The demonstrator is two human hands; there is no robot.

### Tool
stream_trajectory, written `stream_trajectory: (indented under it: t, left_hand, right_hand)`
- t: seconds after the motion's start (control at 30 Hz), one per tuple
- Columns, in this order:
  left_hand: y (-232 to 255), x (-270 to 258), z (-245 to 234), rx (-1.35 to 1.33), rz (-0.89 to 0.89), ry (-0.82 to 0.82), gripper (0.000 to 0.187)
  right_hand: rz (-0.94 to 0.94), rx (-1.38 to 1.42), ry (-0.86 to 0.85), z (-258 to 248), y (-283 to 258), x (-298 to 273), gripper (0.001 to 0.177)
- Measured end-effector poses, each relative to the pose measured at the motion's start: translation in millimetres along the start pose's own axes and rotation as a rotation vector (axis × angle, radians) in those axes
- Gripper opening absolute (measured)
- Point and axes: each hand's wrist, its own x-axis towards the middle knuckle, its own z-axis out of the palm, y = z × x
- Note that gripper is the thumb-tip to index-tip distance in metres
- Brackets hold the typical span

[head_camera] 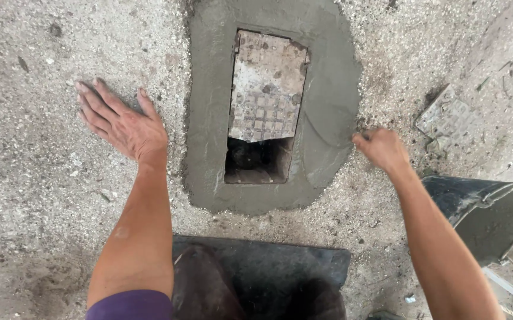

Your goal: Smoothing wet cement around a rectangular hole in the ground using a trowel

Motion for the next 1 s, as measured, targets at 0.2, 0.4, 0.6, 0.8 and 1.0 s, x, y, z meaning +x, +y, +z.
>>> stream_trajectory:
  t: [0.2, 0.4, 0.6, 0.8, 1.0]
  left_hand:
    - [3.3, -5.6, -13.9, -0.105, 0.009, 0.009, 0.077]
    - [1.2, -4.4, -7.6, -0.093, 0.024, 0.044, 0.08]
    - [0.3, -5.7, -9.7, -0.117, 0.017, 0.026, 0.08]
    - [-0.2, -5.3, -7.9, -0.114, 0.023, 0.047, 0.076]
    - [2.6, -4.4, -9.1, -0.105, 0.012, 0.034, 0.075]
  right_hand:
    - [0.209, 0.108, -0.216, 18.4, -17.4, -46.9, 0.049]
    - [0.115, 0.137, -0.226, 77.5, 15.4, -75.9, 0.048]
    - [-0.099, -0.099, -0.167, 91.9, 37.2, -97.8, 0.046]
    - [-0.272, -0.299, 0.038, 74.4, 43.4, -65.0, 0.047]
    - [-0.187, -0.321, -0.023, 6.3, 10.0, -24.7, 0.046]
